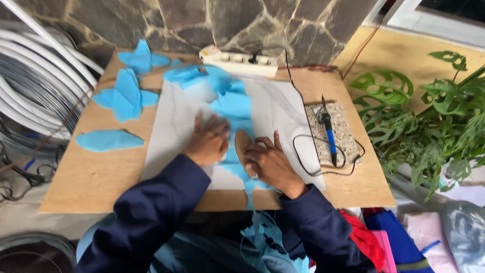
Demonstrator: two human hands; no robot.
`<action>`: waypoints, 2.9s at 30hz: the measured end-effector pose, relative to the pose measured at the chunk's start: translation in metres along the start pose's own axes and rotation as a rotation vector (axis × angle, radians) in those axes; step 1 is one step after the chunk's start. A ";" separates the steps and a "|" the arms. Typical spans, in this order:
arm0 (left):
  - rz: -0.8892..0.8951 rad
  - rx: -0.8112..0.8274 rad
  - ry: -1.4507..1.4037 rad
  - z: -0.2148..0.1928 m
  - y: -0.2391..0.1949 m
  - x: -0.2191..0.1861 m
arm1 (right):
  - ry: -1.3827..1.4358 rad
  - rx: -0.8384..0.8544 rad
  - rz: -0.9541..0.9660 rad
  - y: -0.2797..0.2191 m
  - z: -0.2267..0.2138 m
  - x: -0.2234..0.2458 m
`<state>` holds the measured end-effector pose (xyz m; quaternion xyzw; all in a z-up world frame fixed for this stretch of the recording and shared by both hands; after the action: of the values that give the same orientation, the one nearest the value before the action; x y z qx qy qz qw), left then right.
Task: Cutting blue foam shapes using a heat tool and a cardboard template on a workbench.
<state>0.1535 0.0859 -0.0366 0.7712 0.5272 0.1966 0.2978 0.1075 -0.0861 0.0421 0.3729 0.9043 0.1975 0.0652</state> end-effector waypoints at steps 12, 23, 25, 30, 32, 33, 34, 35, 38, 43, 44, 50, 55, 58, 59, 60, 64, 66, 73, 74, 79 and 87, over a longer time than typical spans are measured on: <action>0.164 -0.174 -0.306 -0.038 -0.009 -0.045 | 0.025 0.017 0.048 -0.002 0.003 -0.001; 0.178 -0.237 -0.302 -0.050 -0.013 -0.052 | -0.134 0.087 0.429 0.034 -0.002 -0.032; 0.185 -0.239 -0.312 -0.054 -0.011 -0.054 | -0.209 0.274 0.598 0.047 0.007 -0.035; 0.180 -0.267 -0.310 -0.058 -0.013 -0.059 | -0.019 0.114 0.641 0.060 0.052 -0.054; 0.186 -0.281 -0.310 -0.057 -0.011 -0.059 | 0.006 -0.026 0.571 0.068 0.054 -0.054; 0.189 -0.287 -0.309 -0.056 -0.012 -0.059 | 0.038 -0.160 0.500 0.072 0.053 -0.053; 0.185 -0.292 -0.306 -0.053 -0.013 -0.057 | 0.036 -0.160 0.494 0.075 0.042 -0.043; 0.192 -0.286 -0.313 -0.049 -0.015 -0.057 | 0.337 -0.211 0.447 0.078 0.031 -0.031; 0.180 -0.294 -0.312 -0.049 -0.016 -0.057 | 0.869 -0.107 0.378 0.079 0.004 -0.002; 0.154 -0.322 -0.291 -0.047 -0.019 -0.055 | 0.677 -0.169 0.572 0.062 0.029 -0.056; 0.118 -0.297 -0.283 -0.042 -0.020 -0.054 | 0.315 -0.048 0.638 0.055 0.047 -0.075; -0.045 -0.103 -0.315 -0.055 -0.017 -0.045 | -0.075 0.287 0.696 0.046 0.002 -0.018; -0.028 -0.146 -0.288 -0.055 -0.018 -0.044 | -0.097 0.256 0.713 0.045 0.009 -0.012; -0.143 -0.023 -0.327 -0.062 -0.012 -0.043 | 0.047 0.253 0.760 0.045 -0.007 0.001; -0.159 0.026 -0.324 -0.067 -0.011 -0.044 | 0.097 0.240 0.804 0.043 -0.012 0.003; -0.176 0.076 -0.320 -0.071 -0.009 -0.044 | 0.148 0.228 0.847 0.042 -0.017 0.006; -0.173 0.091 -0.311 -0.069 -0.011 -0.045 | 0.238 0.124 0.893 0.034 -0.013 -0.003; -0.132 0.129 -0.247 -0.068 -0.012 -0.046 | 0.376 -0.061 0.971 0.026 0.001 -0.024; -0.065 0.045 -0.172 -0.055 -0.016 -0.047 | 0.768 -0.701 0.795 0.003 -0.041 -0.064; -0.054 -0.070 -0.215 -0.054 -0.016 -0.047 | 0.837 -0.763 0.733 -0.001 -0.055 -0.061; -0.051 -0.438 -0.383 -0.098 -0.002 -0.045 | 0.751 -0.897 0.428 -0.029 -0.109 -0.021; -0.348 -0.036 -1.492 -0.183 0.018 -0.071 | 0.341 -0.891 -0.135 -0.051 -0.140 0.055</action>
<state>0.0267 0.0608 0.1127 0.6005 0.2971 -0.4174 0.6139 -0.0024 -0.1235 0.1509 0.2112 0.7518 0.6193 0.0819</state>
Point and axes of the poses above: each hand's wrist, its own y-axis towards the middle knuckle, its own z-axis out of the palm, x = y × z, the point moved 3 cm from there along y, towards the middle knuckle, and after that the axes turned 14 degrees about -x, right-handed, at the moved point
